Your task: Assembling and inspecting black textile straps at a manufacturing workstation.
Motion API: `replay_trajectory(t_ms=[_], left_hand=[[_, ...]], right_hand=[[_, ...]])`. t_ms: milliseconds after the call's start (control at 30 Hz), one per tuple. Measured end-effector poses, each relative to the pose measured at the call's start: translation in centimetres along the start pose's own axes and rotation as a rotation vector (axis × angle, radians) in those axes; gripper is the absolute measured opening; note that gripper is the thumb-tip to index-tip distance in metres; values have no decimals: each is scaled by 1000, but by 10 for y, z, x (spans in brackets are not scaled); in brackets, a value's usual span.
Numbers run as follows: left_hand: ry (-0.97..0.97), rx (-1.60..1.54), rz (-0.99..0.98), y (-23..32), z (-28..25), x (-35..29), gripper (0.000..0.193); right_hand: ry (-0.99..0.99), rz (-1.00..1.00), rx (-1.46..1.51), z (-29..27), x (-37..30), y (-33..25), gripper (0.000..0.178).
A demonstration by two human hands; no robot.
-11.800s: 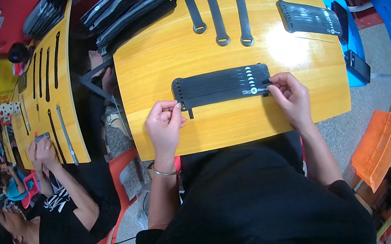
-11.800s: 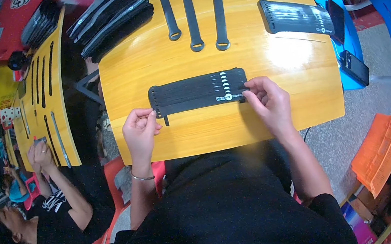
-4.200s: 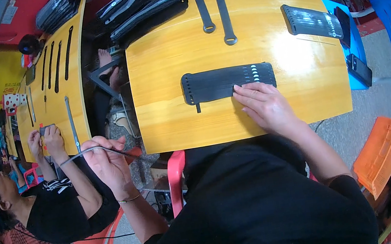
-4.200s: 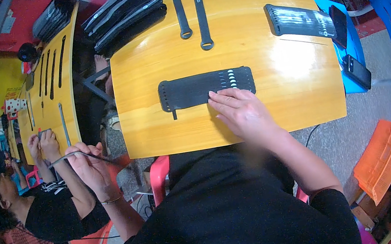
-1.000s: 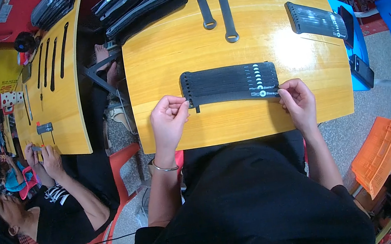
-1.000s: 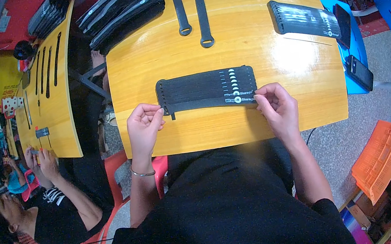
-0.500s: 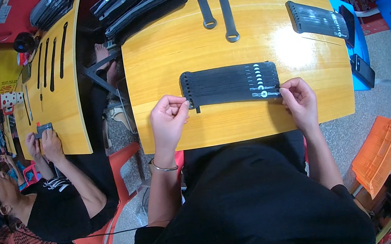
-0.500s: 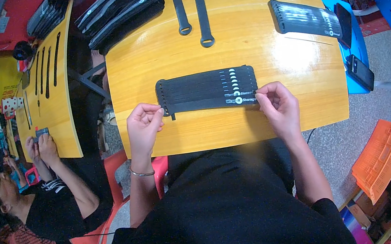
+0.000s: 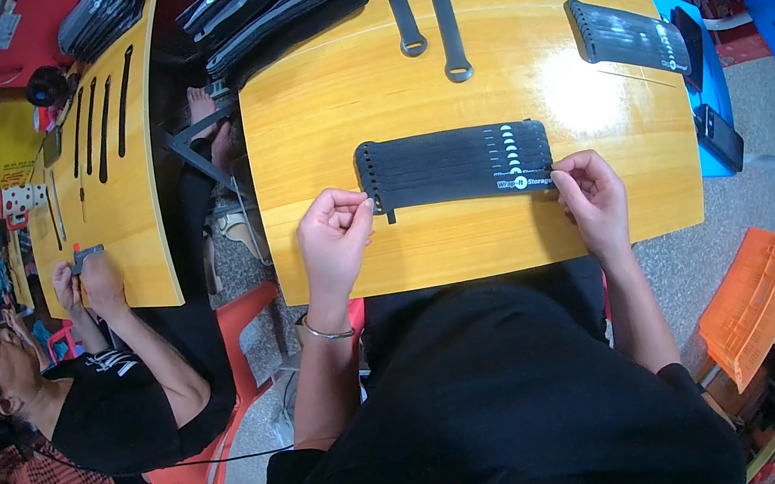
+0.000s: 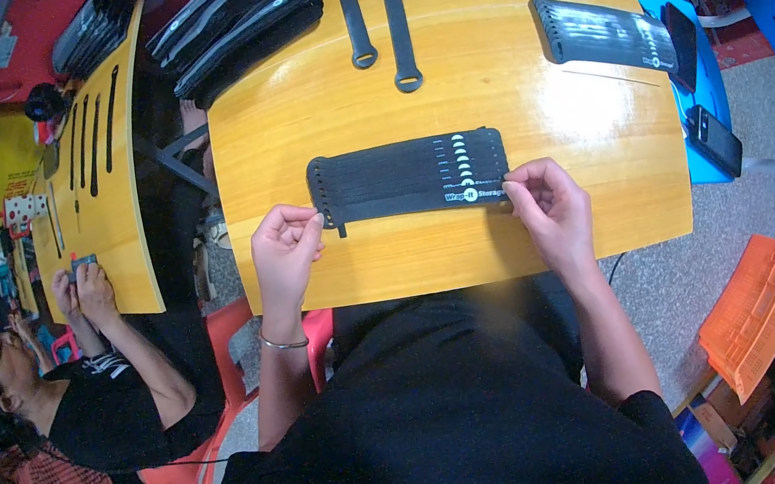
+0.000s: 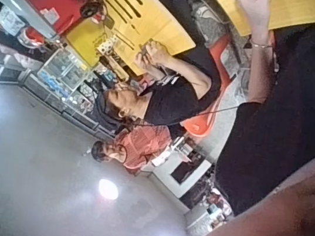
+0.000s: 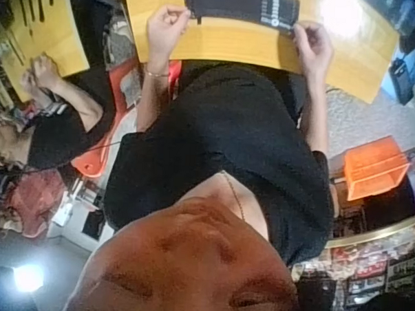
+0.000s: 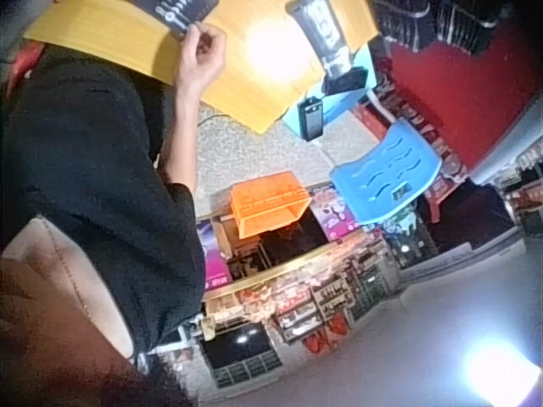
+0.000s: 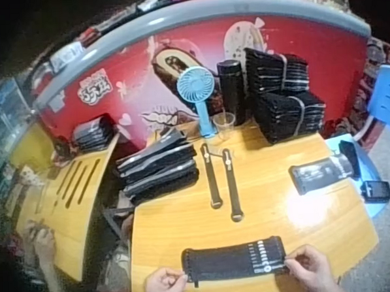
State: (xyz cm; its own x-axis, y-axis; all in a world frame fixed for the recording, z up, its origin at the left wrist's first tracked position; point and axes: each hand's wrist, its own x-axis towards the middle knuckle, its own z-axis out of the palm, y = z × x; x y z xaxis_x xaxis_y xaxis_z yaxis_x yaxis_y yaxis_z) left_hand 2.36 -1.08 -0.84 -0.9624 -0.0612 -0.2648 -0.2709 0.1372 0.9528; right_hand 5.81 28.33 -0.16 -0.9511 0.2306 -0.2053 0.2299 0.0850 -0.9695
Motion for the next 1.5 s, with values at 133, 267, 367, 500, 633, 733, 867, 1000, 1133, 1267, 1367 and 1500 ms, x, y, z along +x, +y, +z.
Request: replay_trajectory(t_ms=[133, 267, 367, 500, 633, 733, 867, 1000, 1133, 1267, 1367, 1500], left_hand=[[5, 0, -1, -1, 1, 0, 5], [0, -8, 10, -2, 0, 0, 5], [5, 4, 7, -2, 0, 0, 5], [11, 18, 5, -1, 1, 0, 5], [15, 32, 8, -1, 1, 0, 5], [18, 35, 12, 0, 1, 0, 6], [12, 33, -3, -1, 2, 1, 6], [18, 46, 9, -1, 3, 0, 6], [20, 60, 9, -1, 1, 0, 6], [15, 62, 0, 0, 4, 1, 6], [13, 67, 11, 0, 3, 1, 6], [13, 75, 22, -1, 2, 1, 6]], right_hand=[[-4, -6, -16, 0, 0, 0, 7], [5, 7, -20, 1, 0, -1, 7], [9, 5, -32, 1, 1, 0, 7], [12, 5, -46, 1, 1, -1, 7], [15, 10, -34, 1, 1, 1, 7], [20, 0, -28, 2, 2, 0, 7], [21, 4, -35, 0, 2, 2, 8], [14, 11, -28, 1, 2, 1, 8], [13, 41, -20, 1, 2, 1, 8], [25, -16, -59, 2, 2, 4, 9], [33, -28, -99, 3, 2, 1, 9], [33, -36, -125, 5, 1, -4, 9]])
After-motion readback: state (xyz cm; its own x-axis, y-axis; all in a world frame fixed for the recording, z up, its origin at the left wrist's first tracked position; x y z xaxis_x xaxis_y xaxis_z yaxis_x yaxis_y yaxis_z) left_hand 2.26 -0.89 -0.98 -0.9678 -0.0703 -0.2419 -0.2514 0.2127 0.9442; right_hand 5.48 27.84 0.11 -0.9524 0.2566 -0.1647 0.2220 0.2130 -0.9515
